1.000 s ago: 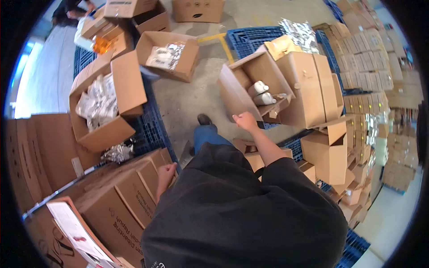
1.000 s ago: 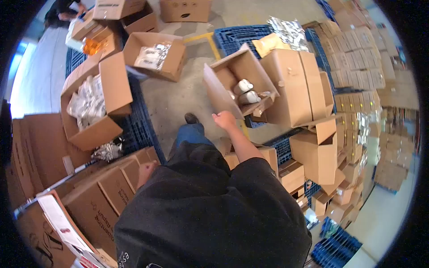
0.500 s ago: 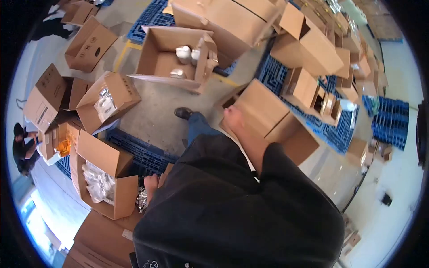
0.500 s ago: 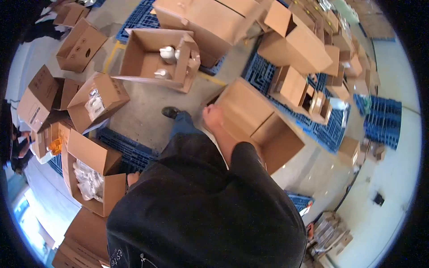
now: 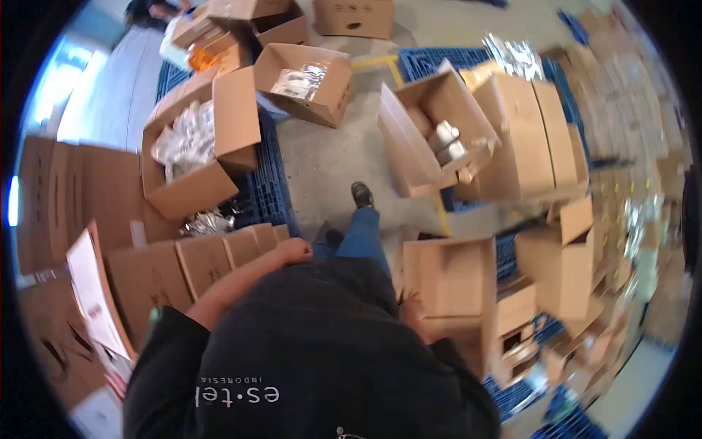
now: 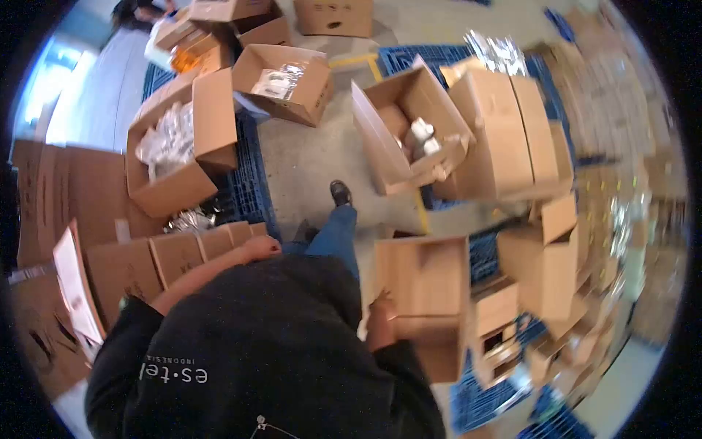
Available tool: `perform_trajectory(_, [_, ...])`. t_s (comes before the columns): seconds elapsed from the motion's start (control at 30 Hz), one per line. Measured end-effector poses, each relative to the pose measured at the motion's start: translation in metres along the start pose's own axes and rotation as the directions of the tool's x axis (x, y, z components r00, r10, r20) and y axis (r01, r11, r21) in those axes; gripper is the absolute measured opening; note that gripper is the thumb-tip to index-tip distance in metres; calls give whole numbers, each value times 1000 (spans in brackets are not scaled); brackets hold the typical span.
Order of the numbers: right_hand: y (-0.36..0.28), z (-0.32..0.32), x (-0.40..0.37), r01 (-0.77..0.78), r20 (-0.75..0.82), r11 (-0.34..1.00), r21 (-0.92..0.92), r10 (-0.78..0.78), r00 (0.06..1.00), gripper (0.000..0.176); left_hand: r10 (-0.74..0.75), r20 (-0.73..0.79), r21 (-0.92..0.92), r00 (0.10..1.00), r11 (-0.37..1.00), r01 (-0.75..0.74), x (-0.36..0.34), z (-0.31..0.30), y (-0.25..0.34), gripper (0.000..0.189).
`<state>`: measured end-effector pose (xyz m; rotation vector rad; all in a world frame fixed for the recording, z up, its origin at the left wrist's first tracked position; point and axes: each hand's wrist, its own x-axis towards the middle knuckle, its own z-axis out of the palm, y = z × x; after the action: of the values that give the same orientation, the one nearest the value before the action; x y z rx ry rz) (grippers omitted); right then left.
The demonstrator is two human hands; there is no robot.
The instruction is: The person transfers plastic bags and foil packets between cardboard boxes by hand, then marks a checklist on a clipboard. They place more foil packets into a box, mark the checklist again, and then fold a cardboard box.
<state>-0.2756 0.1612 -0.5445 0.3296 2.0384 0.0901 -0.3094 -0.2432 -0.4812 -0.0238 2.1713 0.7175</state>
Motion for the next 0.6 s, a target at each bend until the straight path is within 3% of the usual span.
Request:
perform_trajectory(0.07, [6,-4,10,27,57,997,-68,-23,998,67,-63,-26,-2,998,998,63,-18,-3,11,28])
perform_trajectory(0.13, [1,-25,0,76,64,997,-4,-76,995,65,-180,-38,35,983,983,181,-27,-17,17,27])
perform_trajectory(0.2, [27,-36,-2,173,-45,983,-67,-176,983,57,-228,-40,94,973,968,231,-17,-1,-2,26])
perform_trajectory(0.27, [86,-25,31,286,-234,948,140,-249,940,43,-278,-39,148,960,948,281,-15,8,-11,27])
perform_trajectory(0.3, [127,-46,21,364,-228,873,325,-301,926,33,-266,-55,119,962,955,271,-16,12,-7,27])
perform_trajectory(0.33, [154,-64,4,337,-183,902,268,-296,938,34,-256,-75,87,964,961,262,-18,15,-4,27])
perform_trajectory(0.4, [123,-183,-164,361,-200,727,584,-303,932,33,-244,-100,44,965,968,249,-18,15,-1,26])
perform_trajectory(0.47, [125,-209,-215,436,-284,649,624,-331,900,30,-217,-109,18,970,975,220,-18,18,-3,25])
perform_trajectory(0.53, [99,-218,-252,429,-317,663,613,-291,903,30,-196,-132,-66,972,980,189,-11,22,-11,24])
perform_trajectory(0.6, [85,-227,-270,515,-579,821,247,-301,757,30,-219,-121,-74,968,975,211,-8,23,-12,24])
